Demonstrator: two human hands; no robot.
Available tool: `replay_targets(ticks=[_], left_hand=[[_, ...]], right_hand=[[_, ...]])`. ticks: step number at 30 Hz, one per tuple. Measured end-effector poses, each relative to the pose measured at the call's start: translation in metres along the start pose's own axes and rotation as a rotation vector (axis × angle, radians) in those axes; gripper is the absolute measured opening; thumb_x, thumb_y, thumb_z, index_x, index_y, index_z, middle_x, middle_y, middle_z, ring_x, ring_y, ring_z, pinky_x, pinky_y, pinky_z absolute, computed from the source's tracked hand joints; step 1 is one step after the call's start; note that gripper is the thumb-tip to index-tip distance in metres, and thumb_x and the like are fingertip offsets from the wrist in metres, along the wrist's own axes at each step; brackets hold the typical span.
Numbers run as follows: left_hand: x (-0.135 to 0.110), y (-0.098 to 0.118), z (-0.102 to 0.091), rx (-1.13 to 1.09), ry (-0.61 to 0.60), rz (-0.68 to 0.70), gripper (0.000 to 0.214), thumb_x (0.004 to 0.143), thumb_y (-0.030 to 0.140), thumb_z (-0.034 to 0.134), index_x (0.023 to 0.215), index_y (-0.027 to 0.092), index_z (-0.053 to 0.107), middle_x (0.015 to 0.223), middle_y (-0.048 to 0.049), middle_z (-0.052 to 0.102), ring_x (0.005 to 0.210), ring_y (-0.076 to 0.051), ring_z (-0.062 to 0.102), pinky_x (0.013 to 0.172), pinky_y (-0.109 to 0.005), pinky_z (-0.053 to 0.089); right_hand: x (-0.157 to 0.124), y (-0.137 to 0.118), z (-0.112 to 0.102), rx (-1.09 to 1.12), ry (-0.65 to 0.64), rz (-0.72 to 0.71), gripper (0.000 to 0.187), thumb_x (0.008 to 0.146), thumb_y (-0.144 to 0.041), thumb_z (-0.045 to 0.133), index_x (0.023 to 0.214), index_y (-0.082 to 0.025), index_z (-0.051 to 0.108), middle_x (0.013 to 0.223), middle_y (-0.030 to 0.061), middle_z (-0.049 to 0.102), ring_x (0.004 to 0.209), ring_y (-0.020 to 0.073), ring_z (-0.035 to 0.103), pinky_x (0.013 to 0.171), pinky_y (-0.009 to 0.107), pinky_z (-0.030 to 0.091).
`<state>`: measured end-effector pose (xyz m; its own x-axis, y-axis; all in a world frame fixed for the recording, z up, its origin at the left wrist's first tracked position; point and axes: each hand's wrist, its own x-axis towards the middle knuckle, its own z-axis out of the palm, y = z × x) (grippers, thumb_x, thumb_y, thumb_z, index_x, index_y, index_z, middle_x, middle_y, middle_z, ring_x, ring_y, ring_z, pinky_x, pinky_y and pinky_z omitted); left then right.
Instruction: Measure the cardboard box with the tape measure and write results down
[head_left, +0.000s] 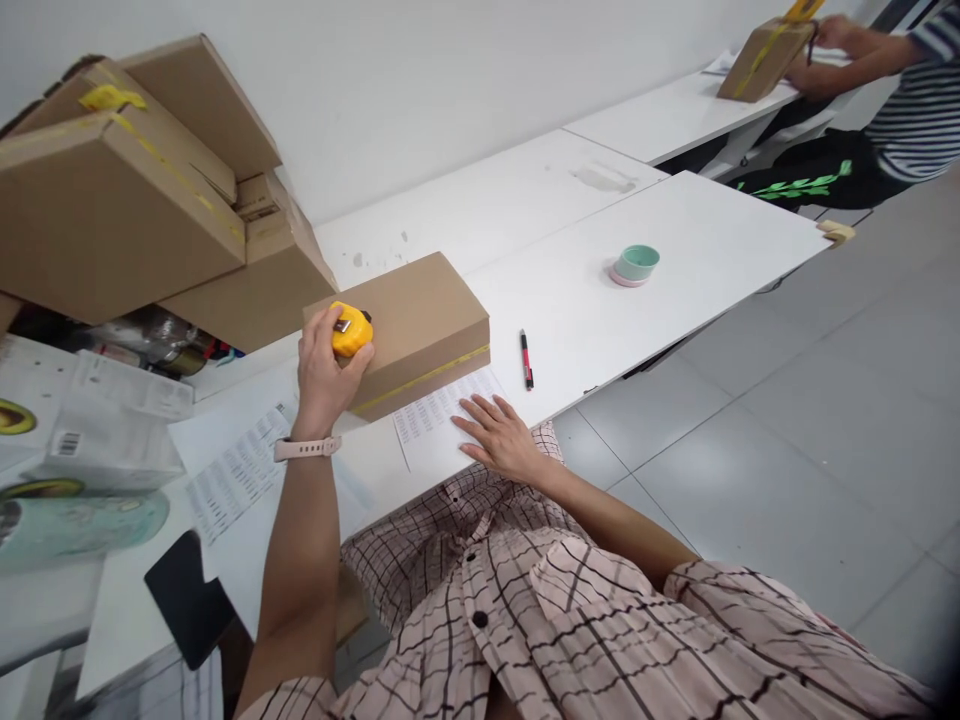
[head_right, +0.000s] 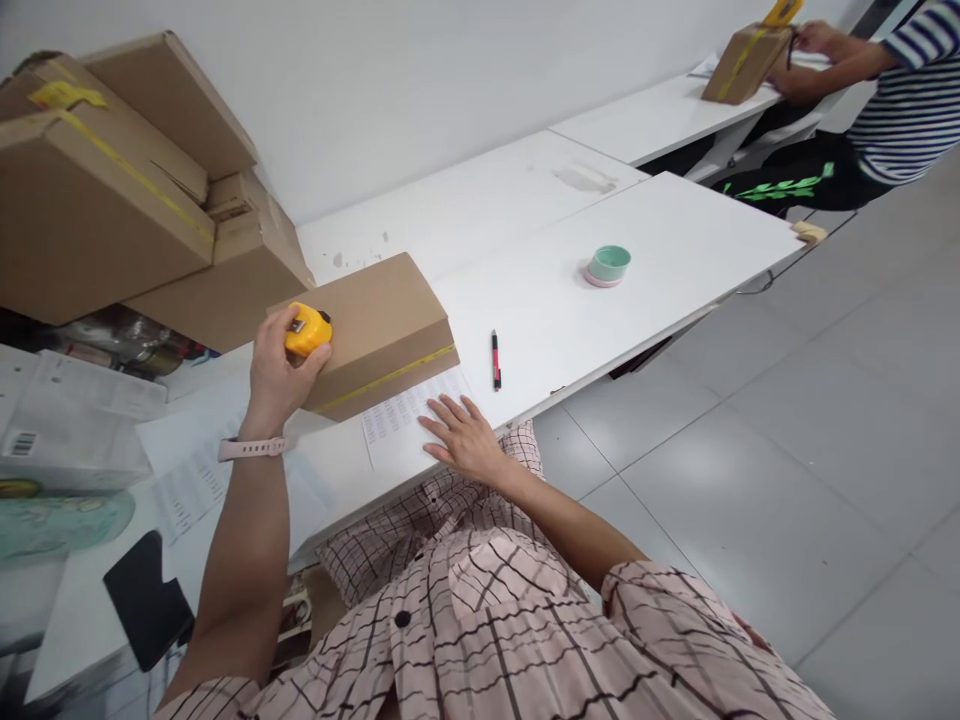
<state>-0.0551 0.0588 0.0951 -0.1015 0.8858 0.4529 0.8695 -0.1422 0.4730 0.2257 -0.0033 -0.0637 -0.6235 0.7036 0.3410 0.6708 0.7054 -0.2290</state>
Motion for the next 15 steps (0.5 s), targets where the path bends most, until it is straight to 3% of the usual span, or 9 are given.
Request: replay_targets(ticks=[10, 13, 15], left_hand=[[-0.005, 0.039, 0.027, -0.023, 0.014, 0.004, 0.066, 0.082, 0.031, 0.068, 0.144, 0.025, 0.049, 0.151, -0.0119, 0.048, 0.141, -0.032, 0.044, 0.12, -0.051, 0.034], [-0.005, 0.041, 0.027, -0.021, 0.004, -0.006, 0.066, 0.083, 0.031, 0.067, 0.145, 0.025, 0.048, 0.152, -0.0122, 0.047, 0.142, -0.032, 0.043, 0.12, -0.052, 0.034], [-0.005, 0.041, 0.026, -0.018, -0.006, -0.012, 0.065, 0.083, 0.031, 0.067, 0.146, 0.025, 0.047, 0.152, -0.0125, 0.047, 0.142, -0.032, 0.042, 0.12, -0.053, 0.034]], right_hand=[[-0.026, 0.018, -0.016, 0.121, 0.039, 0.076, 0.042, 0.103, -0.047, 0.046, 0.14, -0.031, 0.058, 0.157, 0.0011, 0.049, 0.149, 0.0236, 0.038, 0.121, 0.05, 0.03], [-0.025, 0.029, -0.023, 0.26, 0.142, 0.127, 0.034, 0.104, -0.043, 0.045, 0.128, -0.028, 0.066, 0.143, 0.0038, 0.062, 0.136, 0.0239, 0.052, 0.112, 0.049, 0.04], [-0.022, 0.044, -0.028, 0.282, 0.281, 0.295, 0.034, 0.105, -0.041, 0.043, 0.12, -0.025, 0.068, 0.128, 0.0081, 0.07, 0.12, 0.0254, 0.06, 0.101, 0.047, 0.048]])
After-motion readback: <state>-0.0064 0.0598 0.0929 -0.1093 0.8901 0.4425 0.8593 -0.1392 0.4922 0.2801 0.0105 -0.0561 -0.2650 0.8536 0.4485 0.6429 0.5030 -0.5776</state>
